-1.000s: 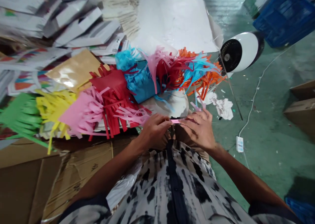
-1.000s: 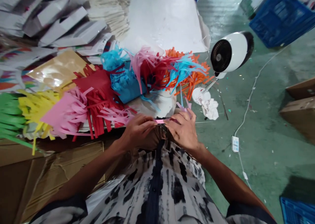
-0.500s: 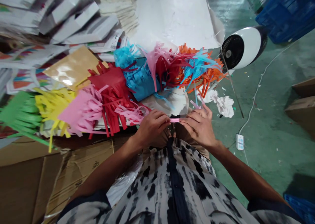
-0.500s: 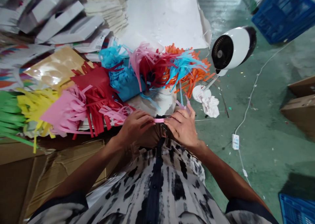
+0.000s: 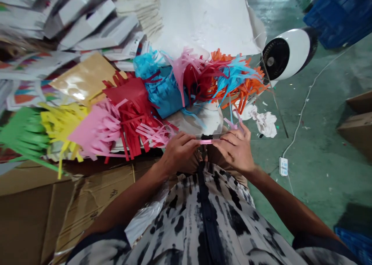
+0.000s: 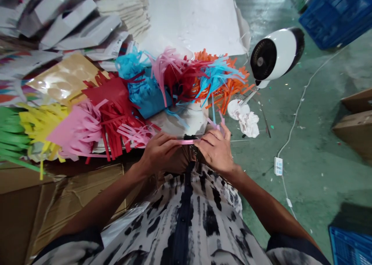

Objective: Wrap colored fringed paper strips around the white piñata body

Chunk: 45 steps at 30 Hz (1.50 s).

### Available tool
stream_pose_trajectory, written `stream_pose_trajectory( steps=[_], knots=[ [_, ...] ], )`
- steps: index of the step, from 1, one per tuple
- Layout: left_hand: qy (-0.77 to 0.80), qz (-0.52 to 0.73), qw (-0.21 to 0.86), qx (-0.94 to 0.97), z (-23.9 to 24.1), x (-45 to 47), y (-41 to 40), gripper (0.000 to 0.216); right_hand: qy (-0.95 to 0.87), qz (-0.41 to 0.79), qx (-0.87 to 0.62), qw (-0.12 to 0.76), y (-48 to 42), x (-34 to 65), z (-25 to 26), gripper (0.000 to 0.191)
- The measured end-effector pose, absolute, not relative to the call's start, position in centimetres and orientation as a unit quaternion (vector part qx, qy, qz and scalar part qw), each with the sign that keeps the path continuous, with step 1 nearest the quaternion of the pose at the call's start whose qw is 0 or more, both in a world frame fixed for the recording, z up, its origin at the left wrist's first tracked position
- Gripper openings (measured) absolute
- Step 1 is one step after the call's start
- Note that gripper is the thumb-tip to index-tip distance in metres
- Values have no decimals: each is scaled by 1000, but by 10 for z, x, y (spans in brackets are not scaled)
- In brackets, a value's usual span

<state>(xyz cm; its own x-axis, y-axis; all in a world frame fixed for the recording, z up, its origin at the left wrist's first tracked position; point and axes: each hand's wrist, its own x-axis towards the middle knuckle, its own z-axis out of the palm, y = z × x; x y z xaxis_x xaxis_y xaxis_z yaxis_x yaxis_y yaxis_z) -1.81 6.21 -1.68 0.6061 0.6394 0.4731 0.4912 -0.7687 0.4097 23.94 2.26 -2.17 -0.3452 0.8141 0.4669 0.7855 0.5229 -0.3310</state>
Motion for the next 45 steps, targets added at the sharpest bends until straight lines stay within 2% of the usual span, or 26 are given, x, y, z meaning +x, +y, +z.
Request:
stream_pose_trajectory(
  steps=[7,11,17,24,27,29,34,37,40,45],
  knots=[
    [396,261,148,868,-3,-19,70,19,-770,111,-558,289,23,233,-6,15],
    [425,213,150,867,2,-20,75,30,-771,121,-576,244,25,230,3,17],
    [438,173,186,862,8,-26,85,29,-778,107,-599,158,35,221,14,13],
    [454,136,167,864,11,-23,84,16,-773,83,-617,123,36,212,17,14],
    [407,168,151,885,6,-21,80,23,-777,56,-619,98,34,208,17,15],
    [360,180,96,910,1,-22,75,30,-778,39,-621,90,33,207,17,14],
    [298,209,-47,930,-14,-23,56,33,-778,1,-615,128,23,211,8,19],
    [292,248,-53,922,-20,-20,45,30,-808,-42,-554,197,12,214,-2,28],
    [307,272,-33,912,-21,-15,38,24,-831,-78,-495,242,2,212,-12,24],
    [345,245,-12,906,-20,-2,36,20,-829,-92,-499,236,1,210,-20,21]
  ],
)
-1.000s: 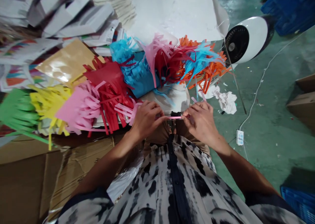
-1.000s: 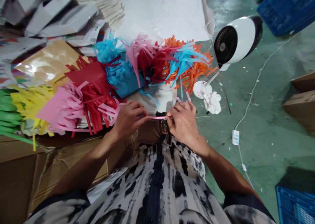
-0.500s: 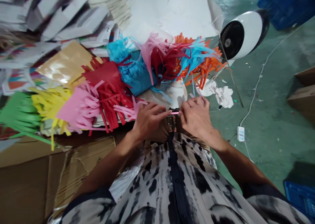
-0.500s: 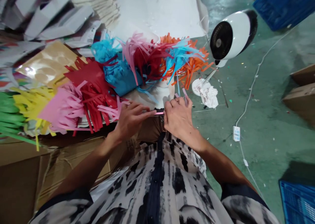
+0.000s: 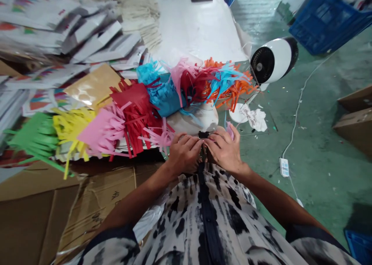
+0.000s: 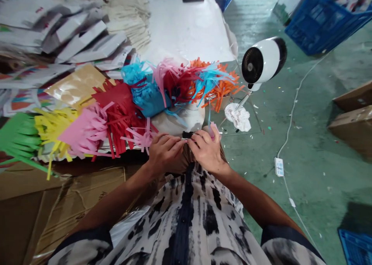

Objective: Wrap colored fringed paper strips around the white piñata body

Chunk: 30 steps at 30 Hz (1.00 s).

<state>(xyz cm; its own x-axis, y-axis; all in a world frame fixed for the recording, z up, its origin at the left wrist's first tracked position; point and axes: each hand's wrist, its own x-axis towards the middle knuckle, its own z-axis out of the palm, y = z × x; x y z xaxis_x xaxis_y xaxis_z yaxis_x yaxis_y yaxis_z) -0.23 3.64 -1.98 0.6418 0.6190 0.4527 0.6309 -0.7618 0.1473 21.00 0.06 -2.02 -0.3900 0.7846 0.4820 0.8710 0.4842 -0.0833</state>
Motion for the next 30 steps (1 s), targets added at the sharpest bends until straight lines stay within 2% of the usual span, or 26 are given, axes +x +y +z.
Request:
stream_pose_trajectory(
  steps=[4,10,18,21,25,30],
  knots=[
    [-351,-233,-3,-907,-20,4,53,21,-836,-87,-487,237,10,215,-24,19],
    [-301,-264,-91,-912,-25,-7,76,16,-844,-18,-476,245,21,221,-19,18],
    [-181,-198,17,-963,-27,-29,80,28,-840,35,-485,243,28,224,-12,18],
    [-191,-190,9,-963,-28,-30,78,30,-834,41,-492,247,27,222,-11,19],
    [-221,-211,8,-952,-25,-25,69,26,-829,19,-498,253,17,214,-5,17],
    [-285,-238,-22,-928,-12,-14,50,21,-833,-89,-479,262,7,205,2,13]
  ],
)
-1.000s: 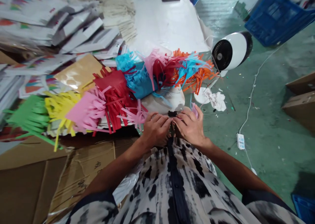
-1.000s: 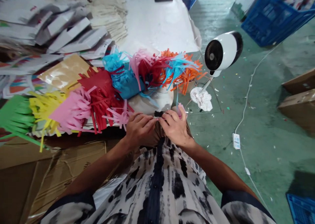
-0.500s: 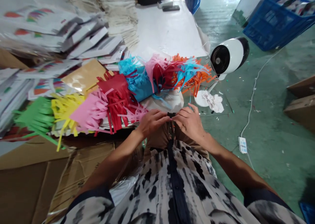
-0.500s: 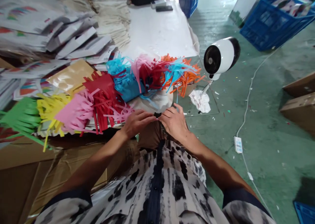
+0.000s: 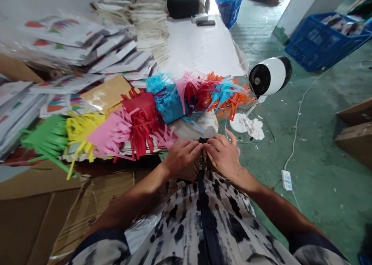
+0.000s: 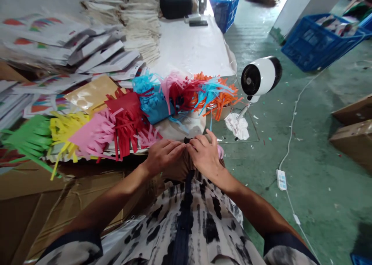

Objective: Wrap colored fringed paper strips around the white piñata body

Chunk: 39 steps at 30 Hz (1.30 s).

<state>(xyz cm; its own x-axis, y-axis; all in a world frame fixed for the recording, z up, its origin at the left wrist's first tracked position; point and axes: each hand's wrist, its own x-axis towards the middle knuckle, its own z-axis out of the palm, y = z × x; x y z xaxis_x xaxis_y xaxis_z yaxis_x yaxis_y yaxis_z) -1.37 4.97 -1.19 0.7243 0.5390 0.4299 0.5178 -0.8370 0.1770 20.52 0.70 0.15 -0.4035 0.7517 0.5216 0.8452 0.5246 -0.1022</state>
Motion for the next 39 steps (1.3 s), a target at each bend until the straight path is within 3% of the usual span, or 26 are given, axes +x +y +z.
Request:
stream_pose_trajectory(
  steps=[5,8,11,14,19,25,27,34,39],
  knots=[
    [382,322,189,846,14,-1,30,25,-827,-159,-439,313,6,213,22,14],
    [442,339,435,708,36,5,23,34,-820,-185,-426,335,2,221,38,19],
    [416,273,684,533,53,9,22,40,-811,-207,-413,359,-3,228,46,24],
    [373,253,802,391,59,12,23,36,-799,-202,-430,370,-7,232,46,27],
    [357,274,832,325,49,21,21,36,-778,-93,-487,386,-8,228,43,22],
    [377,413,687,464,38,30,26,26,-643,240,-524,504,3,207,41,16],
    [360,415,693,467,36,30,28,24,-614,308,-506,522,6,205,41,15],
    [379,418,741,364,30,31,32,29,-655,387,-470,448,18,213,51,17],
    [398,428,714,386,32,29,36,28,-659,327,-497,460,29,206,51,18]
  ],
)
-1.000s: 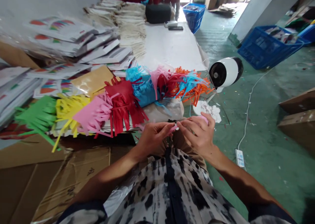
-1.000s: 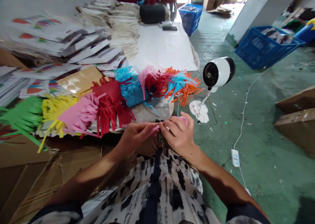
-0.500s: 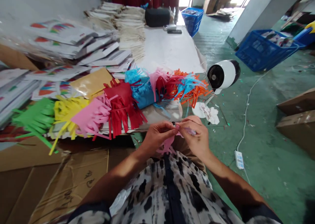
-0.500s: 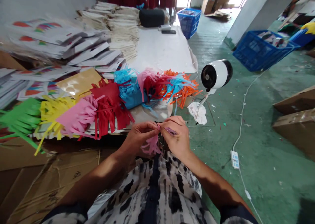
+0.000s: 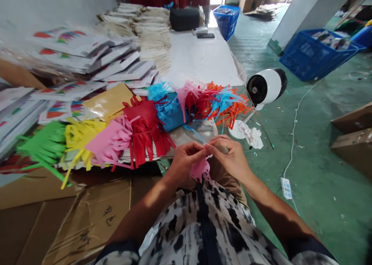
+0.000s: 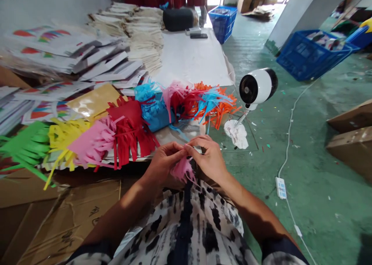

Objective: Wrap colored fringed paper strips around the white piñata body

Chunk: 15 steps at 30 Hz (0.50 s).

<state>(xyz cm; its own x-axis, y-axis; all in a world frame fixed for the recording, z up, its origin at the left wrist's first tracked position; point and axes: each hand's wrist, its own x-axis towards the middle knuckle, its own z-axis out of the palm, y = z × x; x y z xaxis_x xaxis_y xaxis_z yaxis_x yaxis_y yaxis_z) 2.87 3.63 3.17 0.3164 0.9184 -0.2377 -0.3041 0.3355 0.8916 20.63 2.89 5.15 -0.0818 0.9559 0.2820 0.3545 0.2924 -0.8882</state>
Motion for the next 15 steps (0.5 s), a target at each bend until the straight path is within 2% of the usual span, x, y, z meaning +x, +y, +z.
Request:
stream_pose_trajectory(
  steps=[5,10,13,15],
  knots=[
    [402,466,694,373,27,21,45,31,-701,266,-458,478,38,192,54,17],
    [377,481,714,341,13,16,73,37,-774,210,-411,435,89,189,69,18],
    [389,500,685,361,1,20,83,32,-761,99,-465,442,158,192,82,25],
    [406,510,634,417,-7,25,84,21,-749,58,-542,377,213,192,90,29]
  ],
)
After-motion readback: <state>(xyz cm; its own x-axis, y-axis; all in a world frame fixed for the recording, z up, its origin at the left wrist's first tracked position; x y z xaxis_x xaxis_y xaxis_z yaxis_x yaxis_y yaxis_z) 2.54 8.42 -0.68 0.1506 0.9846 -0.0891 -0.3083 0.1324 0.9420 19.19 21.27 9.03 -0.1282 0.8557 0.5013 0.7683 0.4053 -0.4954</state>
